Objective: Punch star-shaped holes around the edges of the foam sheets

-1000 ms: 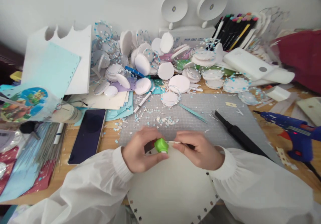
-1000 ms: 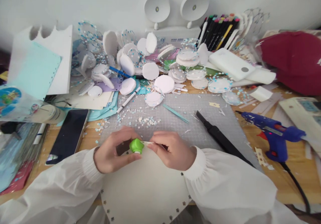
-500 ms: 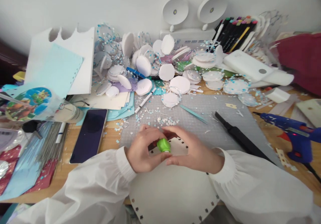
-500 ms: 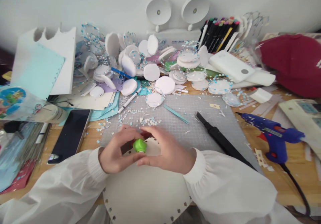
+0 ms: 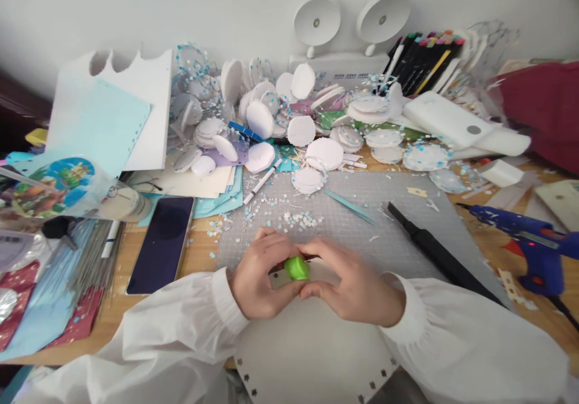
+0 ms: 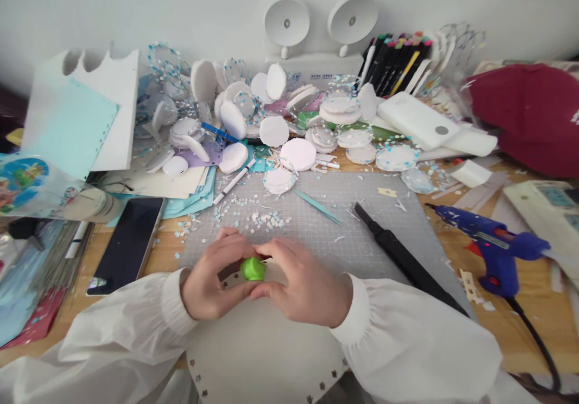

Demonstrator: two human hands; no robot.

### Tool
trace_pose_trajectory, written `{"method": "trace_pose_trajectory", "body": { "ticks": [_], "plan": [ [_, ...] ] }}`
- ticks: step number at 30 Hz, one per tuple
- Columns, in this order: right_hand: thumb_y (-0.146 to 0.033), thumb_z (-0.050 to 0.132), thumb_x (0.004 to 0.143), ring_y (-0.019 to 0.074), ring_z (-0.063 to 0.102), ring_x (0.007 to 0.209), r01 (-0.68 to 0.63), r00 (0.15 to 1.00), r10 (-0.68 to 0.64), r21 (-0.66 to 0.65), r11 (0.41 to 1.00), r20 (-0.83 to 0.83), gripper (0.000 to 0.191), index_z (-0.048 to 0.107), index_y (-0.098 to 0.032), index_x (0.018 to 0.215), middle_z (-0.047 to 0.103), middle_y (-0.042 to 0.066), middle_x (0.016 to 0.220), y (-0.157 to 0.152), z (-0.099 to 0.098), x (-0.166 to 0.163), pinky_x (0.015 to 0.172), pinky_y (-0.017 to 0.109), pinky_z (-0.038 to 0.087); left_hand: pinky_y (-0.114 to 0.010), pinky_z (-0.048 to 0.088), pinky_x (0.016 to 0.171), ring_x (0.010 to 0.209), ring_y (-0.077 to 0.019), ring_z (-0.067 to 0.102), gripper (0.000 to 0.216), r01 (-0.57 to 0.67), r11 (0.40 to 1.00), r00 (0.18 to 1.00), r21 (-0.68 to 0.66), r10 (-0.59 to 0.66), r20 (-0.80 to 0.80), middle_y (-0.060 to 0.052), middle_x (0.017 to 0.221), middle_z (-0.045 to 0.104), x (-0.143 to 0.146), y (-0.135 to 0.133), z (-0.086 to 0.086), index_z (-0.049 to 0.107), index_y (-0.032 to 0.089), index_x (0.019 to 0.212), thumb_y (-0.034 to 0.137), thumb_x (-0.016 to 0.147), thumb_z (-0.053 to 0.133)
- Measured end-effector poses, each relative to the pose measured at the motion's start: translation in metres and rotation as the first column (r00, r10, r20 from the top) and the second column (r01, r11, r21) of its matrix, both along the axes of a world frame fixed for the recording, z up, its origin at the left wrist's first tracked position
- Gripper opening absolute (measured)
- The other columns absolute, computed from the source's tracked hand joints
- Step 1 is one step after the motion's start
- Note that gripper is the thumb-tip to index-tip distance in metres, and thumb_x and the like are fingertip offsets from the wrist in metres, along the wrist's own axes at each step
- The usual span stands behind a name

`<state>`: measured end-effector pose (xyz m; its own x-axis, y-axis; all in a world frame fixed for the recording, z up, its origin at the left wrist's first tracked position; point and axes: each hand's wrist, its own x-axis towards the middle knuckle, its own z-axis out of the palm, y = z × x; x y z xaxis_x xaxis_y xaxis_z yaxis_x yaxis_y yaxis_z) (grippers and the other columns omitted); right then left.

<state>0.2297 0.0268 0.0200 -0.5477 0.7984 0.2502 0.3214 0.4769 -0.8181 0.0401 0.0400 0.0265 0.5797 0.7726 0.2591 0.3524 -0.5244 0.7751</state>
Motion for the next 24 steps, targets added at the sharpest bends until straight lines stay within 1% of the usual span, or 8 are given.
{"method": "trace_pose_trajectory", "body": {
  "ticks": [3, 7, 10, 13, 16, 19, 21, 24],
  "plan": [
    [-0.034, 0.063, 0.083, 0.0204, 0.060, 0.094, 0.005, 1.000, -0.005, 0.015, 1.000, -0.012, 0.035, 0.049, -0.020, 0.113, 0.064, 0.007, 0.099, 0.002, -0.001, -0.001, 0.083, 0.033, 0.047, -0.031, 0.030, 0.068, 0.060, -0.0132, 0.046, 0.016, -0.003, 1.000, 1.000, -0.002, 0.003, 0.007, 0.001, 0.064, 0.053, -0.001, 0.000, 0.000, 0.058, 0.016, 0.081, 0.027, 0.074, 0.065],
    [-0.039, 0.069, 0.078, 0.0201, 0.061, 0.095, -0.004, 1.000, 0.002, -0.081, 0.997, -0.013, 0.042, 0.052, -0.021, 0.112, 0.065, 0.006, 0.101, 0.008, -0.002, 0.000, 0.085, 0.033, 0.047, -0.032, 0.030, 0.069, 0.059, -0.0129, 0.047, 0.017, 0.007, 0.999, 1.000, -0.039, -0.007, 0.002, 0.000, 0.065, 0.057, -0.002, 0.004, 0.001, 0.060, 0.015, 0.082, 0.028, 0.074, 0.066],
    [-0.038, 0.070, 0.077, 0.0202, 0.059, 0.102, -0.021, 1.000, 0.021, -0.106, 0.994, -0.004, 0.048, 0.049, -0.022, 0.117, 0.063, 0.007, 0.111, 0.011, -0.002, 0.003, 0.089, 0.033, 0.046, -0.032, 0.031, 0.070, 0.062, -0.0144, 0.051, 0.019, 0.002, 0.998, 1.000, -0.061, -0.002, -0.002, -0.001, 0.068, 0.060, -0.002, 0.007, 0.001, 0.061, 0.015, 0.085, 0.029, 0.074, 0.067],
    [-0.039, 0.073, 0.073, 0.0215, 0.055, 0.111, -0.028, 0.999, 0.029, -0.101, 0.995, 0.012, 0.062, 0.043, -0.022, 0.125, 0.057, 0.009, 0.122, 0.012, -0.004, 0.006, 0.096, 0.035, 0.042, -0.032, 0.033, 0.073, 0.069, -0.0169, 0.057, 0.024, -0.010, 0.998, 1.000, -0.069, 0.012, 0.023, -0.003, 0.075, 0.065, -0.003, 0.009, -0.002, 0.062, 0.015, 0.090, 0.032, 0.075, 0.069],
    [-0.040, 0.077, 0.068, 0.0210, 0.056, 0.109, -0.002, 1.000, 0.003, -0.152, 0.988, 0.006, 0.074, 0.038, -0.021, 0.128, 0.056, 0.010, 0.121, 0.013, -0.006, 0.009, 0.093, 0.033, 0.044, -0.033, 0.035, 0.074, 0.073, -0.0187, 0.059, 0.031, -0.011, 0.997, 0.999, -0.076, 0.014, 0.038, -0.005, 0.078, 0.067, -0.004, 0.010, -0.004, 0.062, 0.015, 0.095, 0.036, 0.074, 0.070],
    [-0.035, 0.076, 0.069, 0.0192, 0.058, 0.101, 0.017, 0.999, -0.011, -0.207, 0.978, 0.033, 0.062, 0.044, -0.021, 0.120, 0.060, 0.006, 0.112, 0.016, -0.005, 0.011, 0.086, 0.030, 0.046, -0.033, 0.036, 0.073, 0.071, -0.0190, 0.058, 0.031, -0.015, 0.995, 1.000, -0.098, 0.016, 0.001, -0.006, 0.075, 0.067, -0.005, 0.011, -0.003, 0.063, 0.014, 0.091, 0.039, 0.074, 0.069],
    [-0.028, 0.073, 0.073, 0.0179, 0.059, 0.096, 0.026, 0.997, -0.007, -0.233, 0.972, 0.080, 0.045, 0.050, -0.022, 0.111, 0.062, 0.004, 0.105, 0.017, -0.002, 0.012, 0.081, 0.028, 0.046, -0.033, 0.037, 0.073, 0.069, -0.0179, 0.057, 0.029, -0.009, 0.992, 1.000, -0.128, 0.006, -0.023, -0.005, 0.074, 0.066, -0.006, 0.012, -0.001, 0.063, 0.014, 0.087, 0.040, 0.074, 0.068],
    [-0.022, 0.064, 0.079, 0.0137, 0.058, 0.075, 0.063, 0.988, -0.019, -0.285, 0.957, 0.156, 0.015, 0.057, -0.021, 0.092, 0.062, -0.001, 0.083, 0.018, 0.002, 0.013, 0.065, 0.023, 0.043, -0.032, 0.037, 0.073, 0.067, -0.0158, 0.054, 0.026, 0.007, 0.986, 1.000, -0.164, -0.011, -0.027, -0.002, 0.071, 0.064, -0.008, 0.015, 0.003, 0.063, 0.015, 0.085, 0.038, 0.073, 0.068]
  ]
}}
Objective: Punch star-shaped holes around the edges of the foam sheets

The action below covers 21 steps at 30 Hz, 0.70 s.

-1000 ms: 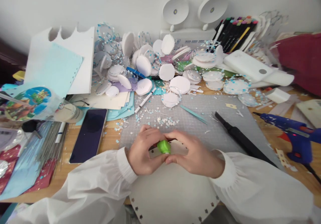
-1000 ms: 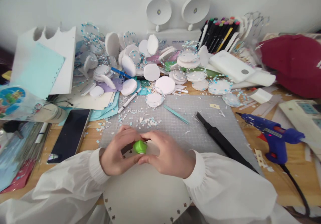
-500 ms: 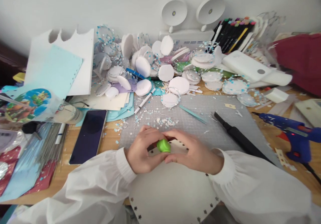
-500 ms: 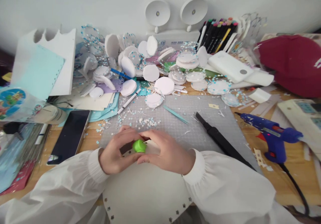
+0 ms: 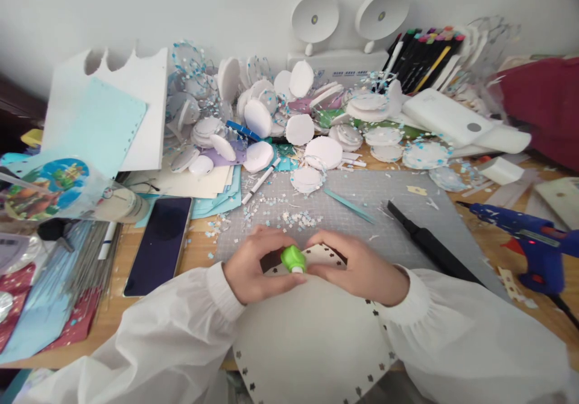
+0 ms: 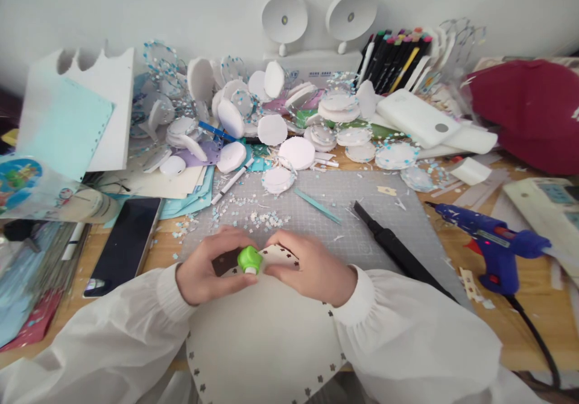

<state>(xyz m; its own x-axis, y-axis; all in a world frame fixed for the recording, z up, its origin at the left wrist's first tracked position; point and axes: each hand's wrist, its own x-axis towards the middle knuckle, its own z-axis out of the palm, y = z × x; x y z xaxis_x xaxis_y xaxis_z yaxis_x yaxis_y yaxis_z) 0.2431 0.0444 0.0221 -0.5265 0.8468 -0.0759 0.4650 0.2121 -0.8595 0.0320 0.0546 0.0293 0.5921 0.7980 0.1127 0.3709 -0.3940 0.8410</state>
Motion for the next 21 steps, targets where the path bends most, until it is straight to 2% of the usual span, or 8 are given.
{"method": "trace_pose_trajectory", "body": {
  "ticks": [2, 4, 9, 12, 15, 17, 21],
  "plan": [
    [-0.024, 0.061, 0.080, 0.0118, 0.052, 0.065, 0.016, 0.999, -0.015, -0.024, 1.000, 0.032, 0.006, 0.056, -0.020, 0.080, 0.057, -0.003, 0.070, 0.000, 0.003, 0.000, 0.057, 0.022, 0.039, -0.031, 0.038, 0.073, 0.068, -0.0158, 0.055, 0.027, -0.018, 1.000, 1.000, -0.020, 0.019, 0.022, -0.003, 0.072, 0.064, -0.002, 0.001, 0.002, 0.064, 0.015, 0.086, 0.037, 0.072, 0.070],
    [-0.026, 0.059, 0.081, 0.0111, 0.048, 0.061, 0.023, 0.999, -0.022, -0.048, 0.999, 0.024, 0.010, 0.055, -0.019, 0.075, 0.053, -0.004, 0.066, 0.000, 0.005, 0.001, 0.054, 0.022, 0.036, -0.031, 0.040, 0.073, 0.072, -0.0169, 0.057, 0.028, -0.052, 0.996, 0.996, -0.076, 0.057, 0.070, -0.004, 0.077, 0.065, -0.004, 0.002, 0.002, 0.064, 0.014, 0.089, 0.036, 0.072, 0.070],
    [-0.034, 0.054, 0.085, 0.0111, 0.045, 0.060, 0.052, 0.997, -0.059, -0.131, 0.990, -0.054, 0.018, 0.053, -0.018, 0.076, 0.050, -0.003, 0.066, 0.001, 0.006, 0.003, 0.053, 0.022, 0.034, -0.027, 0.044, 0.071, 0.078, -0.0175, 0.058, 0.031, -0.087, 0.941, 0.965, -0.327, 0.161, 0.206, -0.006, 0.084, 0.065, -0.008, 0.003, 0.002, 0.064, 0.013, 0.091, 0.042, 0.081, 0.062],
    [-0.036, 0.050, 0.088, 0.0099, 0.040, 0.056, 0.027, 0.993, -0.045, -0.163, 0.986, -0.106, 0.022, 0.053, -0.018, 0.075, 0.045, -0.004, 0.062, 0.000, 0.006, 0.005, 0.051, 0.022, 0.032, -0.025, 0.043, 0.069, 0.076, -0.0160, 0.057, 0.036, -0.097, 0.922, 0.959, -0.375, 0.187, 0.212, -0.004, 0.080, 0.064, -0.007, 0.004, 0.002, 0.065, 0.013, 0.086, 0.048, 0.085, 0.054],
    [-0.032, 0.051, 0.088, 0.0102, 0.042, 0.059, -0.017, 0.984, -0.001, -0.103, 0.994, -0.179, 0.019, 0.052, -0.018, 0.075, 0.046, -0.003, 0.065, 0.000, 0.009, 0.004, 0.055, 0.022, 0.034, -0.024, 0.043, 0.068, 0.072, -0.0150, 0.056, 0.045, -0.122, 0.896, 0.948, -0.427, 0.233, 0.217, -0.004, 0.073, 0.063, -0.005, 0.003, 0.003, 0.064, 0.013, 0.075, 0.053, 0.087, 0.048],
    [-0.029, 0.052, 0.088, 0.0112, 0.045, 0.064, -0.032, 0.977, 0.024, -0.033, 0.999, -0.213, 0.015, 0.053, -0.018, 0.077, 0.049, -0.002, 0.070, 0.000, 0.011, 0.004, 0.059, 0.023, 0.036, -0.025, 0.043, 0.066, 0.070, -0.0154, 0.056, 0.050, -0.152, 0.854, 0.935, -0.498, 0.287, 0.207, -0.004, 0.072, 0.064, -0.003, 0.003, 0.003, 0.064, 0.013, 0.072, 0.058, 0.086, 0.045],
    [-0.028, 0.050, 0.088, 0.0124, 0.048, 0.067, -0.037, 0.974, 0.040, 0.019, 0.999, -0.222, 0.015, 0.053, -0.018, 0.077, 0.052, 0.000, 0.073, 0.002, 0.011, 0.002, 0.063, 0.024, 0.038, -0.026, 0.043, 0.063, 0.067, -0.0157, 0.057, 0.055, -0.182, 0.783, 0.918, -0.594, 0.352, 0.183, -0.006, 0.073, 0.066, -0.002, 0.001, 0.003, 0.066, 0.012, 0.079, 0.061, 0.086, 0.041]
  ]
}}
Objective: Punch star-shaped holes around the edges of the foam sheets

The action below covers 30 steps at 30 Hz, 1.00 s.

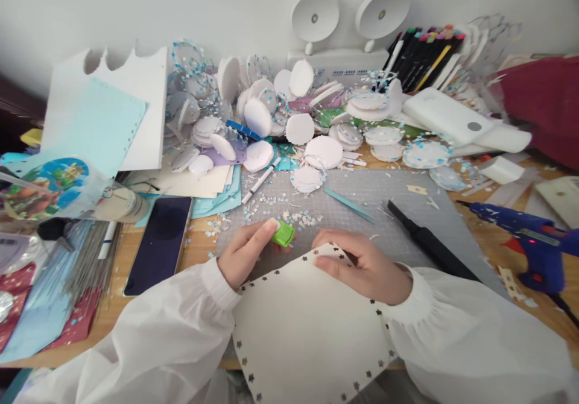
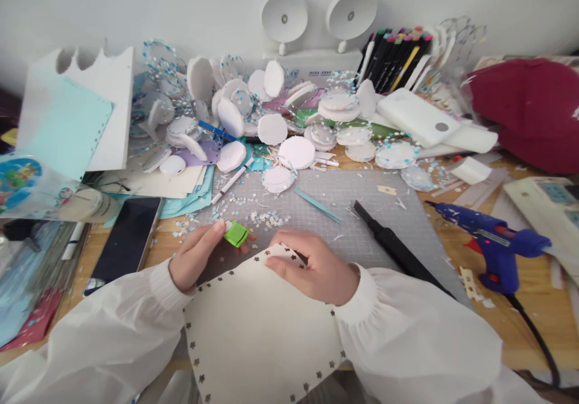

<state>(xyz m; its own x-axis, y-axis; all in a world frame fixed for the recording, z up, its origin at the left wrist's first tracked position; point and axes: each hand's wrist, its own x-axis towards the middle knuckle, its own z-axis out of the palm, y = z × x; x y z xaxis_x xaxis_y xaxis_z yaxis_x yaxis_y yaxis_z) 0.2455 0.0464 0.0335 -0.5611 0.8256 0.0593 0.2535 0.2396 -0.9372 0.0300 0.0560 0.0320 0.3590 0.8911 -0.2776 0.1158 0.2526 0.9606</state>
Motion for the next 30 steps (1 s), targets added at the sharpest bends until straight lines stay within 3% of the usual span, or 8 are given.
{"method": "trace_pose_trajectory", "body": {
  "ticks": [8, 22, 30],
  "plan": [
    [-0.039, 0.046, 0.091, 0.0094, 0.038, 0.055, 0.071, 0.996, -0.059, -0.196, 0.978, 0.070, 0.030, 0.051, -0.018, 0.070, 0.040, -0.004, 0.059, -0.0040, -0.0008, 0.0001, 0.049, 0.022, 0.031, -0.026, 0.043, 0.066, 0.069, -0.0147, 0.054, 0.042, 0.038, 0.991, 0.999, 0.127, -0.040, 0.015, -0.004, 0.073, 0.062, -0.0008, 0.0011, 0.0034, 0.063, 0.013, 0.074, 0.052, 0.084, 0.053],
    [-0.041, 0.046, 0.089, 0.0099, 0.038, 0.054, 0.094, 0.993, -0.076, -0.200, 0.975, 0.094, 0.031, 0.051, -0.018, 0.069, 0.040, -0.004, 0.058, -0.0038, 0.0028, -0.0027, 0.048, 0.022, 0.031, -0.023, 0.038, 0.055, 0.062, -0.0119, 0.046, 0.040, 0.147, 0.989, 0.986, 0.010, -0.147, 0.073, -0.002, 0.068, 0.052, 0.0026, -0.0017, 0.0086, 0.061, 0.011, 0.080, 0.051, 0.077, 0.061],
    [-0.040, 0.046, 0.089, 0.0095, 0.038, 0.053, 0.117, 0.991, -0.103, -0.183, 0.976, 0.087, 0.031, 0.051, -0.018, 0.067, 0.040, -0.004, 0.057, -0.0043, 0.0041, -0.0035, 0.047, 0.021, 0.030, -0.023, 0.039, 0.056, 0.064, -0.0128, 0.049, 0.038, 0.177, 0.984, 0.980, -0.033, -0.173, 0.099, -0.003, 0.072, 0.054, 0.0024, -0.0020, 0.0066, 0.060, 0.011, 0.082, 0.048, 0.075, 0.066]
  ]
}}
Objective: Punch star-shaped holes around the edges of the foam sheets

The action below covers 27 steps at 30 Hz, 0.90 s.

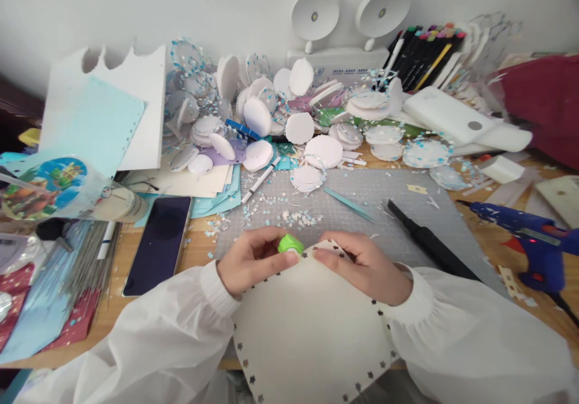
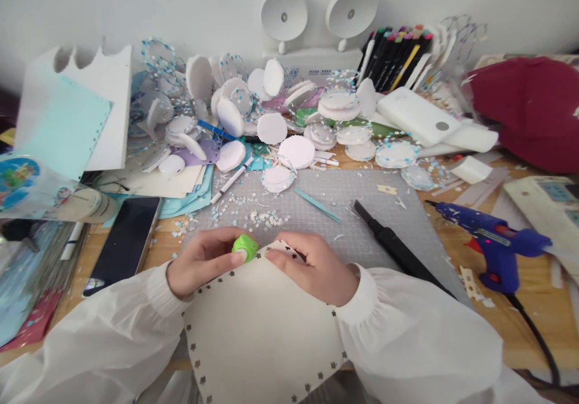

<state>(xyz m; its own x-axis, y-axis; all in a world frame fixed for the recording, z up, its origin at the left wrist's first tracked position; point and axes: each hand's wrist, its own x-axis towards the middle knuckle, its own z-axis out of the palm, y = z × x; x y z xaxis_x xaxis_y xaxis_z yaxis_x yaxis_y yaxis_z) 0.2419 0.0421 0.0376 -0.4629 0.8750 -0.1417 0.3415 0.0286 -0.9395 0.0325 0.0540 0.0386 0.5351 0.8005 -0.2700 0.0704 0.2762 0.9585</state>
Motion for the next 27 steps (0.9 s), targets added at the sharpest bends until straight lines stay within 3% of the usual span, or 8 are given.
{"method": "trace_pose_trajectory", "body": {
  "ticks": [16, 27],
  "plan": [
    [-0.036, 0.046, 0.089, 0.0098, 0.039, 0.053, -0.011, 0.999, 0.009, 0.080, 0.997, 0.031, 0.029, 0.052, -0.018, 0.068, 0.043, -0.003, 0.057, 0.0000, -0.0011, 0.0008, 0.048, 0.022, 0.030, -0.020, 0.029, 0.047, 0.054, -0.0078, 0.037, 0.032, 0.165, 0.966, 0.980, 0.198, -0.138, -0.146, 0.003, 0.063, 0.041, -0.0049, -0.0007, -0.0051, 0.056, 0.012, 0.077, 0.043, 0.073, 0.065],
    [-0.031, 0.045, 0.090, 0.0104, 0.043, 0.056, -0.050, 0.996, 0.032, 0.218, 0.975, 0.086, 0.027, 0.052, -0.018, 0.068, 0.046, -0.003, 0.059, -0.0002, -0.0022, 0.0009, 0.053, 0.023, 0.033, -0.021, 0.033, 0.053, 0.058, -0.0092, 0.042, 0.026, 0.168, 0.984, 0.984, 0.058, -0.163, -0.077, 0.002, 0.065, 0.048, -0.0036, -0.0003, -0.0009, 0.057, 0.012, 0.077, 0.032, 0.068, 0.070]
  ]
}}
